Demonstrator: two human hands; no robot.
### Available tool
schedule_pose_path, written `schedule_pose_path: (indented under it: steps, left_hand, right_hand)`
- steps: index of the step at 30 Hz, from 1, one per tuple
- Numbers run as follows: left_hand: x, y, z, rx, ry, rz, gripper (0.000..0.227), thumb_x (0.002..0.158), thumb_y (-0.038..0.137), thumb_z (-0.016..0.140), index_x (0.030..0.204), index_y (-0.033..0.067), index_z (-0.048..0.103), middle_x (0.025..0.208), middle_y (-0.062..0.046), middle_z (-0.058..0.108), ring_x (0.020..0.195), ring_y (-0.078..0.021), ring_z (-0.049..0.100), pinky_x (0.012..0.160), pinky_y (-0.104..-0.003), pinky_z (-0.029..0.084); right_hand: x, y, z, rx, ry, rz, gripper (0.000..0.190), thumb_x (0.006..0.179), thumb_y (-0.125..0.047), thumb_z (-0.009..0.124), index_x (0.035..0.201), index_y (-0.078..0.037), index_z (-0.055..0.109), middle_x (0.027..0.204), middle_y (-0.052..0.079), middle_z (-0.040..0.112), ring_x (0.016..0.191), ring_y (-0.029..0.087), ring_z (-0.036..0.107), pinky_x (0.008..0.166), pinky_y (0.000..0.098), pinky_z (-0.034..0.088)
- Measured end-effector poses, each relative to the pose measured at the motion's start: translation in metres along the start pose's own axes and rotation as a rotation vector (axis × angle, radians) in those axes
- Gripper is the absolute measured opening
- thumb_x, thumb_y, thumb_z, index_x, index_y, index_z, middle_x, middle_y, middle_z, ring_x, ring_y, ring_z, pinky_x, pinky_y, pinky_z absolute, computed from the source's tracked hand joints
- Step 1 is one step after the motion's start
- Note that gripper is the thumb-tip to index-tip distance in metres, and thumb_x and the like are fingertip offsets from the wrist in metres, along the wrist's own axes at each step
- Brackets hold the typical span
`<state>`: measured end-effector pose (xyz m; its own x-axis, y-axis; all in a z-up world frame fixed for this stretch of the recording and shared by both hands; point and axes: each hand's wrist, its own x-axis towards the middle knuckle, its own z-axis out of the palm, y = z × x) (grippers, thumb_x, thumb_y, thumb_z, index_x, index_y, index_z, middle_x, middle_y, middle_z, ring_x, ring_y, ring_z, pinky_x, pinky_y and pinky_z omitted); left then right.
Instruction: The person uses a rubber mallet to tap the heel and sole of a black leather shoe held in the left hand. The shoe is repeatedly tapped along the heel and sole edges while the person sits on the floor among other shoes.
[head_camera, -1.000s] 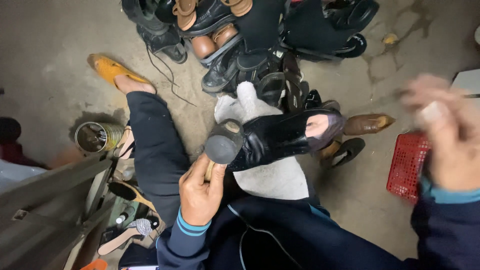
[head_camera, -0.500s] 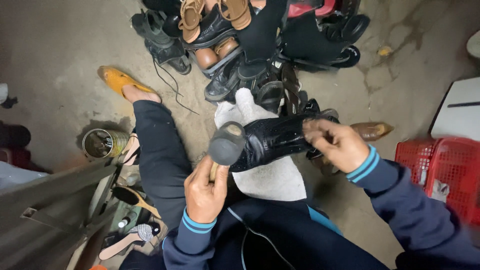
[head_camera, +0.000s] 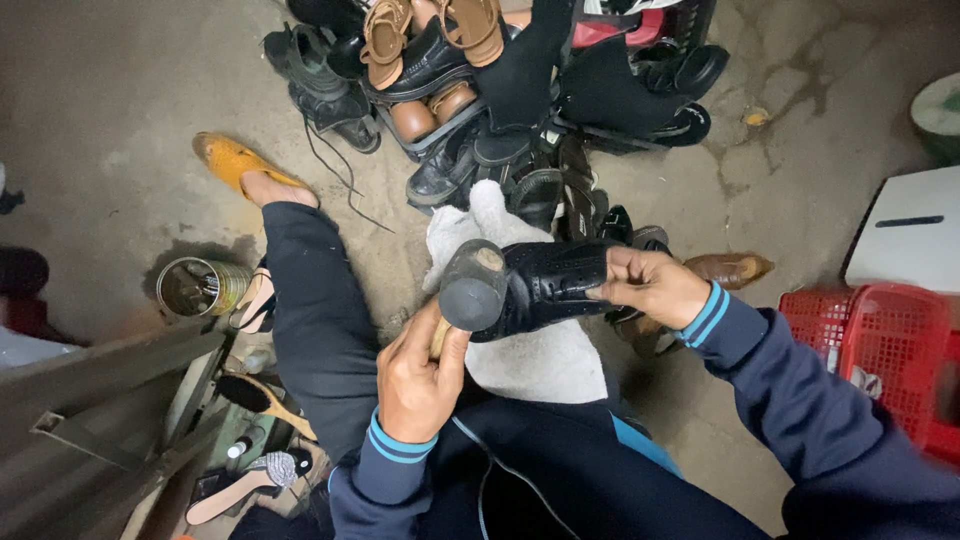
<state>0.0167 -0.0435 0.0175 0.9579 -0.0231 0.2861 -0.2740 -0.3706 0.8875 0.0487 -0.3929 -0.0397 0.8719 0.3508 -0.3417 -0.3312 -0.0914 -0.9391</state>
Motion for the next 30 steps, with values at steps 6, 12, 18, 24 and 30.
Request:
schedule_pose_path:
  steps: [6, 12, 18, 24, 30]
  left_hand:
    - [-0.019, -0.035, 0.004, -0.001, 0.01, -0.047, 0.02, 0.097, 0.016, 0.068, 0.113, 0.0064, 0.073, 0.08, -0.016, 0.073, 0.076, -0.0426, 0.072, 0.062, -0.047, 0.059]
    - [-0.019, -0.036, 0.002, -0.023, 0.052, -0.046, 0.023, 0.098, 0.015, 0.067, 0.118, 0.0049, 0.073, 0.084, -0.016, 0.074, 0.08, -0.0405, 0.074, 0.068, -0.047, 0.059]
    - [-0.037, -0.071, 0.006, -0.009, 0.047, -0.111, 0.021, 0.098, 0.015, 0.068, 0.116, 0.0051, 0.073, 0.08, -0.016, 0.073, 0.077, -0.037, 0.074, 0.065, -0.045, 0.059]
    - [-0.048, -0.088, 0.001, -0.095, 0.124, -0.225, 0.02, 0.099, 0.01, 0.066, 0.116, 0.004, 0.075, 0.08, -0.014, 0.077, 0.08, -0.0219, 0.075, 0.066, -0.043, 0.06]
    - [-0.021, -0.034, -0.017, -0.038, 0.237, -0.223, 0.007, 0.096, 0.006, 0.07, 0.096, 0.0065, 0.077, 0.062, -0.007, 0.068, 0.058, -0.014, 0.06, 0.059, -0.037, 0.056]
  right_hand:
    - [-0.008, -0.025, 0.041, 0.169, 0.126, -0.007, 0.02, 0.09, 0.008, 0.061, 0.105, 0.001, 0.074, 0.087, 0.004, 0.07, 0.066, 0.003, 0.055, 0.063, 0.019, 0.051]
    - [-0.017, 0.007, 0.053, 0.57, 0.197, -0.022, 0.008, 0.086, 0.005, 0.063, 0.089, 0.01, 0.067, 0.09, 0.02, 0.066, 0.078, 0.026, 0.061, 0.073, 0.0419, 0.053]
    - [0.004, -0.05, 0.106, 0.905, 0.378, 0.171, 0.038, 0.096, -0.019, 0.066, 0.113, 0.016, 0.067, 0.108, 0.037, 0.069, 0.097, 0.049, 0.071, 0.081, 0.0667, 0.059]
    - [0.006, -0.019, 0.098, 0.911, 0.506, 0.275, 0.044, 0.087, -0.013, 0.074, 0.117, 0.018, 0.064, 0.103, 0.036, 0.069, 0.094, 0.048, 0.071, 0.082, 0.0652, 0.059]
    - [-0.011, -0.083, 0.122, -0.252, 0.31, -0.369, 0.039, 0.098, -0.021, 0.064, 0.125, 0.008, 0.068, 0.121, 0.027, 0.071, 0.119, 0.043, 0.066, 0.105, 0.057, 0.05]
